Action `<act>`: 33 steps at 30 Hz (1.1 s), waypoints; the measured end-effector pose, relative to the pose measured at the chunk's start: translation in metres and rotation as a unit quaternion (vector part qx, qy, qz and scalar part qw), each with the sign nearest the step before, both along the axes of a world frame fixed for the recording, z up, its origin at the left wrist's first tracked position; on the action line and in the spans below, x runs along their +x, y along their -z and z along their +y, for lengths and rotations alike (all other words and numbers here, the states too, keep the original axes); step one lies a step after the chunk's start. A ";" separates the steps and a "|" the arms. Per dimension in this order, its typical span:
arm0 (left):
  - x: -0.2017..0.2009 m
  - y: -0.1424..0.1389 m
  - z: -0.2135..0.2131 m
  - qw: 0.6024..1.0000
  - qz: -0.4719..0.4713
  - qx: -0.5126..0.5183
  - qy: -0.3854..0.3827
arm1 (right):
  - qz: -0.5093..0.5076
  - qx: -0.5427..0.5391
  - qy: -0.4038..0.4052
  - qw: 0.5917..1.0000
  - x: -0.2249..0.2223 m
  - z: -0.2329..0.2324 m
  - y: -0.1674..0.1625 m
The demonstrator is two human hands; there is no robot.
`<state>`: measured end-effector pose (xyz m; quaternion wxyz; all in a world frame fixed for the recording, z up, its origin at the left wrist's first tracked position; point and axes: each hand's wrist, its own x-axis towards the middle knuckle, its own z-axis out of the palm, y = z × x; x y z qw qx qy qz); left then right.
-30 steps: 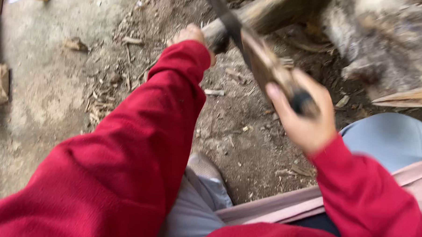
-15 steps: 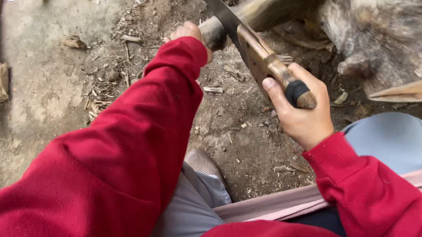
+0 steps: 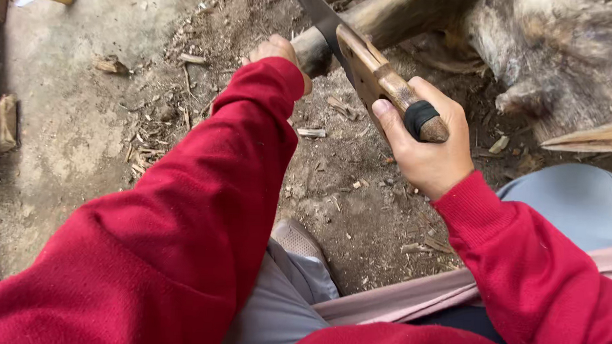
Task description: The person kneels on a concrete floor and saws a branch with a hand saw, steadying the wood with one hand while moving the saw back and forth with the other. They occasionally reposition the branch and continue cutting through it.
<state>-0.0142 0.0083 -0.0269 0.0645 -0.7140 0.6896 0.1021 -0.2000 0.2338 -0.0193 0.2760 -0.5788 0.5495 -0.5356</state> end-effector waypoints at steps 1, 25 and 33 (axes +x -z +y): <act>0.000 0.001 0.000 1.000 0.004 0.005 -0.004 | -0.006 0.001 -0.002 1.000 -0.001 0.008 0.002; 0.001 0.001 0.003 0.999 0.001 -0.026 0.019 | 0.040 0.167 0.106 0.979 -0.022 0.124 -0.016; -0.001 -0.013 0.008 1.000 0.016 0.004 0.004 | 0.002 -0.004 -0.014 1.000 -0.002 -0.005 -0.010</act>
